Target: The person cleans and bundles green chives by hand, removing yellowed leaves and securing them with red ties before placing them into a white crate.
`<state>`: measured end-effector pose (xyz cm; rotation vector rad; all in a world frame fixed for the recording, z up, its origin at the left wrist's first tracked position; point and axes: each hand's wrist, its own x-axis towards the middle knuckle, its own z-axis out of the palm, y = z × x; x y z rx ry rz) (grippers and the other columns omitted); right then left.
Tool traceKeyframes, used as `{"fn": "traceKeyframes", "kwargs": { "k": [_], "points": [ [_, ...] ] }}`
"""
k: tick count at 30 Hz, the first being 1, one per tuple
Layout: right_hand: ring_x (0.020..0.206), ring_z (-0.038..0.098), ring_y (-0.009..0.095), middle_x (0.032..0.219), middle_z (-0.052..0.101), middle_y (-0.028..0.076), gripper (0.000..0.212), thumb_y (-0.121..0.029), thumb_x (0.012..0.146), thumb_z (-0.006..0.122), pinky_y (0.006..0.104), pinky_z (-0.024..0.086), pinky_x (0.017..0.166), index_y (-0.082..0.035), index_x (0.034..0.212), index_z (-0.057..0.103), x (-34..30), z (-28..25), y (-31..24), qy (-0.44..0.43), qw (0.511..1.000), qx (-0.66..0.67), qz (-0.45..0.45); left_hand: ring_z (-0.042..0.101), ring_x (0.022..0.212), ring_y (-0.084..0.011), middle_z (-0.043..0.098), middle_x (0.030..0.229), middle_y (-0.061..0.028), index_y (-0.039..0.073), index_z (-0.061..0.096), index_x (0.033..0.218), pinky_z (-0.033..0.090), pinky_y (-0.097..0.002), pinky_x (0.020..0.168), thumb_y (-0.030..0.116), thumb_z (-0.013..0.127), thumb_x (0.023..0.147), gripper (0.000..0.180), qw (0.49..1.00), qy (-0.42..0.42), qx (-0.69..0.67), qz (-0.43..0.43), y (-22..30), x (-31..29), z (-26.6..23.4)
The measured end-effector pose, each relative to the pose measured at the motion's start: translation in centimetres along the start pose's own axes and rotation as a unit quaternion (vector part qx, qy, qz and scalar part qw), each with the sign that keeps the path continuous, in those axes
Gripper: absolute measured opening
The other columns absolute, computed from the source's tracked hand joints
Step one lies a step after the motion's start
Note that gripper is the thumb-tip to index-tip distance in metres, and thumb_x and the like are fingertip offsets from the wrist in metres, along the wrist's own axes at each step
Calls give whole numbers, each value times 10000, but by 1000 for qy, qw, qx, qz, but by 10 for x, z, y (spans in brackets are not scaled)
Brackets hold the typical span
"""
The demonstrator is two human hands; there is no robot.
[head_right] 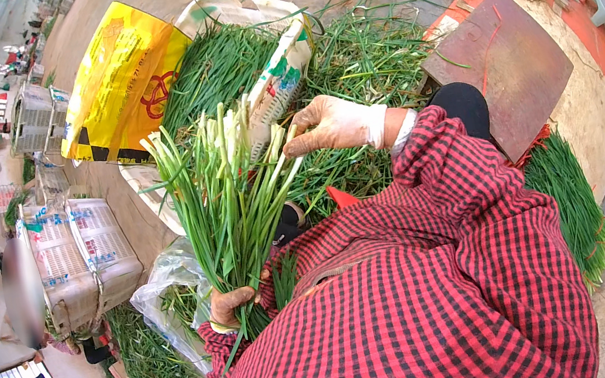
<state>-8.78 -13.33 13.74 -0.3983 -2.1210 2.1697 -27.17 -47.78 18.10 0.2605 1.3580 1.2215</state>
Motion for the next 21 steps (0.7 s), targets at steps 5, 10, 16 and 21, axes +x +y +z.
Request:
{"fn": "traceKeyframes", "kwargs": {
  "k": [5,10,16,21],
  "points": [
    [804,594,100,859,683,40,280,-289,919,733,308,493,732,-14,967,716,-13,-7,-6,-22,994,-98,35,635,680,-199,711,1041,-198,-37,512,1336,515,-289,590,58,748,685,699,998,-47,-22,-21,-8,5,-11],
    [798,612,138,833,666,74,225,-244,951,678,312,519,766,-24,996,701,-34,-44,5,96,962,-253,24,653,708,-194,714,1035,-196,-32,518,1332,539,-281,616,102,789,688,711,992,-111,-34,-41,-9,2,-12],
    [976,667,288,1067,704,162,403,-368,860,748,387,513,895,-30,1076,709,-62,-135,20,325,785,-517,104,685,790,-227,706,1052,-209,-24,481,1377,556,-295,629,96,753,703,737,991,-120,17,-62,-9,-3,-30],
    [1166,601,281,1245,642,200,482,-388,876,736,377,458,1026,2,1154,678,-26,-11,-33,-89,957,-275,-2,689,811,-240,701,1059,-213,-25,479,1378,553,-295,619,102,763,705,742,986,-152,11,-72,-9,3,-28]
  ]
}}
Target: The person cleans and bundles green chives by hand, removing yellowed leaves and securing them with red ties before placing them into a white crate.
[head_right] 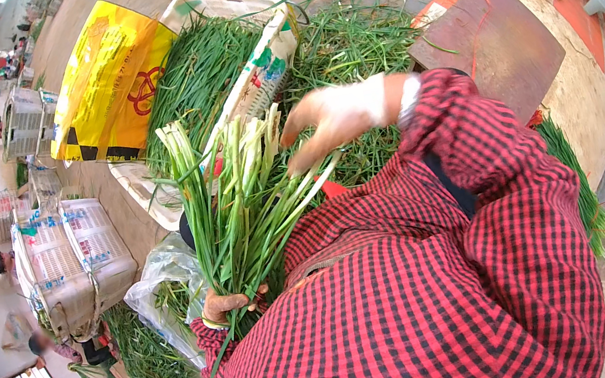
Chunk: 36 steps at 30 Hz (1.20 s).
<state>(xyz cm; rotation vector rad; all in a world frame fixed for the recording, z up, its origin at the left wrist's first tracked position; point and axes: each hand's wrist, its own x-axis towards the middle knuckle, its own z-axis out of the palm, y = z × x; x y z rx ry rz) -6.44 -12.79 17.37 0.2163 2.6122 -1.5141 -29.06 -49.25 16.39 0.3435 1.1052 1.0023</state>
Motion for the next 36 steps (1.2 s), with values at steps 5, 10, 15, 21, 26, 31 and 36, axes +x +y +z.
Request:
{"fn": "traceKeyframes", "kwargs": {
  "k": [5,10,15,21,26,31,36],
  "points": [
    [826,691,287,874,714,135,291,-349,889,693,375,539,740,-84,998,741,16,33,-12,-46,994,-44,-92,702,871,-265,688,1095,-221,-33,465,1380,560,-297,616,75,770,699,754,1000,28,9,2,2,1,11],
    [726,662,346,784,680,126,224,-325,906,606,436,533,687,-140,946,724,8,34,-6,14,985,-146,-95,673,780,-218,699,1044,-211,-28,464,1378,539,-282,607,112,793,712,755,999,14,-35,-20,-9,5,0],
    [673,696,152,830,738,101,239,-54,885,630,290,569,646,-66,1106,719,-6,1,39,199,972,-119,44,651,719,-198,702,1025,-207,-29,465,1373,516,-271,578,108,793,708,754,999,23,-23,-1,-1,6,19],
    [1082,669,277,1198,682,188,530,-440,897,685,363,511,942,-15,1214,672,-46,-28,134,273,914,-98,284,636,691,-176,711,1015,-177,-40,535,1301,501,-268,582,15,731,700,635,996,82,-21,39,-6,0,16],
    [846,668,303,849,697,158,521,-560,861,675,390,525,799,-46,842,757,12,31,47,193,980,-46,7,636,730,-159,712,1028,-139,-34,581,1254,505,-263,636,-3,680,706,557,993,103,43,47,5,16,29],
    [767,653,179,829,733,109,353,-365,873,750,333,520,746,-30,988,760,43,55,22,110,965,194,136,639,758,-159,711,1037,-141,-32,563,1278,506,-266,646,-14,656,729,557,991,108,55,60,7,23,43],
    [740,630,166,792,722,99,327,-340,911,690,324,510,737,-21,942,755,53,68,37,125,956,232,133,627,716,-181,703,1035,-182,-48,527,1318,506,-281,619,15,669,712,625,993,104,11,57,-2,25,36]
  ]
}}
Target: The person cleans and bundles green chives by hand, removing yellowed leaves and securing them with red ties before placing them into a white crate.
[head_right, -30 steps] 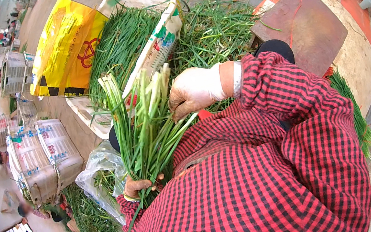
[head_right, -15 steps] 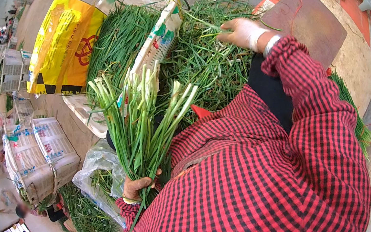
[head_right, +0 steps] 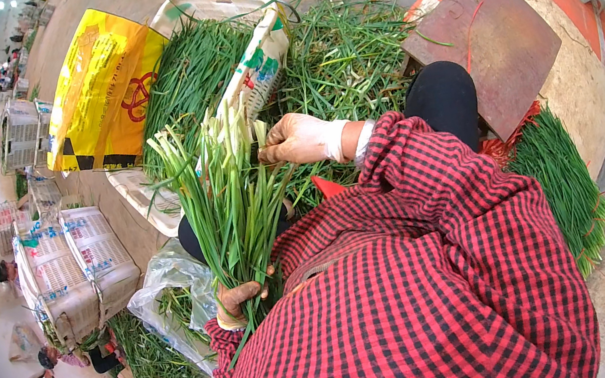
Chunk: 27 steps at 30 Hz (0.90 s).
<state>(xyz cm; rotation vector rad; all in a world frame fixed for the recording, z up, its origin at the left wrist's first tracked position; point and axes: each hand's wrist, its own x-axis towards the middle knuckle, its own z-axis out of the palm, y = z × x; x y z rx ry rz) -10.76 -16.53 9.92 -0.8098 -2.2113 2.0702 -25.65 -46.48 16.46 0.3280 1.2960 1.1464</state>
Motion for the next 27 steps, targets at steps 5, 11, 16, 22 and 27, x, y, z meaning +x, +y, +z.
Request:
{"fn": "traceKeyframes", "kwargs": {
  "k": [5,11,16,22,27],
  "points": [
    [783,660,193,856,726,102,310,-299,941,620,339,528,775,-6,960,721,-12,-6,13,15,990,-69,-125,614,677,-202,689,1045,-228,-62,479,1356,510,-290,603,36,674,706,685,997,-44,-69,-8,-13,4,-23],
    [919,680,229,1016,724,122,279,-263,913,677,350,539,844,-50,1091,705,-4,-132,61,362,927,-41,-89,626,654,-253,639,1118,-258,-48,430,1402,537,-309,562,1,716,716,745,986,-97,-134,-19,-20,-3,-45],
    [1213,566,244,1316,594,176,745,-436,850,768,356,444,1056,-3,1395,502,-14,-94,8,244,961,-80,-106,624,714,-243,644,1090,-257,-25,437,1408,531,-304,588,19,666,724,722,979,-139,-146,-26,-25,-10,-54],
    [686,650,134,791,687,60,261,-215,994,597,285,545,615,3,1119,665,-3,-17,-34,0,980,177,-91,659,781,-233,681,1067,-219,-41,500,1344,526,-297,603,9,694,728,648,986,-132,-89,-41,-13,-1,-38],
    [663,669,147,823,699,67,197,-176,1021,533,272,555,587,-12,989,636,-6,-38,-10,58,966,170,-187,654,759,-186,705,1044,-156,-35,560,1286,534,-284,654,15,733,727,587,999,-30,26,-28,3,-8,-10]
  ]
}}
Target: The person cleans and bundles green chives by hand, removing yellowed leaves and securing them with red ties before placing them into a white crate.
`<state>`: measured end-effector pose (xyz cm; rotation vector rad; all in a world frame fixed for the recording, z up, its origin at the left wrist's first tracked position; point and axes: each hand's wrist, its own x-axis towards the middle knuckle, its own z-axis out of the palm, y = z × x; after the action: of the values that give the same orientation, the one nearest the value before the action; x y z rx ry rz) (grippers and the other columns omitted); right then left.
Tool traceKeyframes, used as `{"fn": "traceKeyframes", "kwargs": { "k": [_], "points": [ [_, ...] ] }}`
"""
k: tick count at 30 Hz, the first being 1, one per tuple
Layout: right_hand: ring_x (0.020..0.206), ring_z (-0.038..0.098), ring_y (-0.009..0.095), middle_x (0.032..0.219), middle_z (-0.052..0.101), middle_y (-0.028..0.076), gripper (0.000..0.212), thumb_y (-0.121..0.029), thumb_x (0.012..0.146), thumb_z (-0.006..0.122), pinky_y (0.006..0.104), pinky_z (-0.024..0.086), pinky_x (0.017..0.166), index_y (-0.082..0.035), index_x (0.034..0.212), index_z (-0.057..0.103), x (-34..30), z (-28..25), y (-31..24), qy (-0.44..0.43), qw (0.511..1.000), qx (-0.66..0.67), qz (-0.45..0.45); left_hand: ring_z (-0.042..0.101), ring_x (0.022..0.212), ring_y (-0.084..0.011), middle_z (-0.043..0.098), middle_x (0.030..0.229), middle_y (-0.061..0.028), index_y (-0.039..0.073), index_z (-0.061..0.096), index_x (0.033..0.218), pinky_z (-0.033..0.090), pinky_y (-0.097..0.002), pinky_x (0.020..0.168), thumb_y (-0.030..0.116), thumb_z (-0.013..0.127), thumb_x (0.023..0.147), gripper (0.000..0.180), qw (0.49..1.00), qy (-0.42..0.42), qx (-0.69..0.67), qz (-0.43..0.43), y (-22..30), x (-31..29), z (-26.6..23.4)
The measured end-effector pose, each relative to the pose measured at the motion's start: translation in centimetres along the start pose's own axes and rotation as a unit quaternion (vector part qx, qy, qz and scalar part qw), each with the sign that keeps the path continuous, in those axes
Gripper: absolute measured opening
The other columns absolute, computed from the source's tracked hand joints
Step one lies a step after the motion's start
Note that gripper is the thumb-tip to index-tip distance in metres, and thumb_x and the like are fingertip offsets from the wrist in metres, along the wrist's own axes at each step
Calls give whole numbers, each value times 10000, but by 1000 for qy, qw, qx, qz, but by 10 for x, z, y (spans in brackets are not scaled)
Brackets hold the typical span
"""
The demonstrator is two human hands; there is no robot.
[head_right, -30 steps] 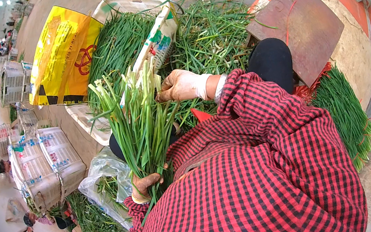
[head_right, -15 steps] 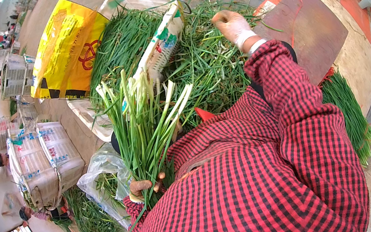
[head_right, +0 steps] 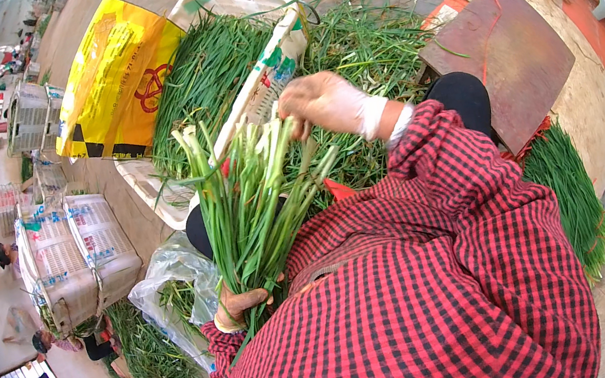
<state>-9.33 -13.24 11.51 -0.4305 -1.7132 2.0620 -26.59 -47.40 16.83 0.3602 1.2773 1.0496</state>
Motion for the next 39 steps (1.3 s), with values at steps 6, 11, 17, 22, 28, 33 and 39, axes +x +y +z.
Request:
{"fn": "traceKeyframes", "kwargs": {
  "k": [6,11,17,22,28,33,39],
  "points": [
    [524,630,128,771,708,89,559,-550,972,547,262,530,494,-14,1115,623,-16,-29,-16,20,966,21,258,649,768,-143,711,1007,-87,-33,608,1247,535,-286,724,-40,717,779,480,999,11,38,5,-8,6,1],
    [479,625,123,682,684,64,311,-317,1006,587,231,508,460,-31,901,651,-19,10,2,5,991,32,130,656,782,-142,705,971,-72,-26,609,1244,543,-289,743,-41,727,788,471,997,24,70,-3,-8,7,3],
    [472,616,128,619,648,61,296,-256,1033,536,240,479,413,9,1131,623,-15,-31,3,45,981,-54,183,657,799,-156,705,1050,-130,-26,575,1265,545,-278,701,-41,710,778,506,1000,-10,21,-14,0,-2,4],
    [748,707,193,953,728,91,209,-208,1012,551,274,577,642,-54,1105,657,-15,-163,7,411,898,-125,94,648,818,-166,703,1073,-154,-26,542,1310,537,-280,692,-24,713,772,564,995,-86,17,-37,3,0,-6],
    [1042,668,249,1296,603,107,402,-314,919,671,338,560,840,-76,1240,636,-27,-17,-41,-58,845,-509,-154,631,764,-149,700,1032,-112,-21,565,1277,523,-273,679,-12,727,759,543,996,-47,52,-60,-2,2,-3],
    [848,681,297,1018,681,52,263,-341,837,693,433,554,746,-128,987,724,-27,48,-32,-262,816,-508,-94,621,723,-131,692,1004,-76,-9,579,1258,516,-270,692,-12,729,763,518,991,-60,101,-70,1,5,-5],
    [804,669,274,880,666,55,155,-255,881,690,379,540,691,-112,941,702,-35,33,-17,-246,875,-391,-142,632,777,-121,693,1015,-56,9,563,1311,515,-262,730,-55,731,748,591,994,-58,74,-50,-3,5,-2]
  ]
}}
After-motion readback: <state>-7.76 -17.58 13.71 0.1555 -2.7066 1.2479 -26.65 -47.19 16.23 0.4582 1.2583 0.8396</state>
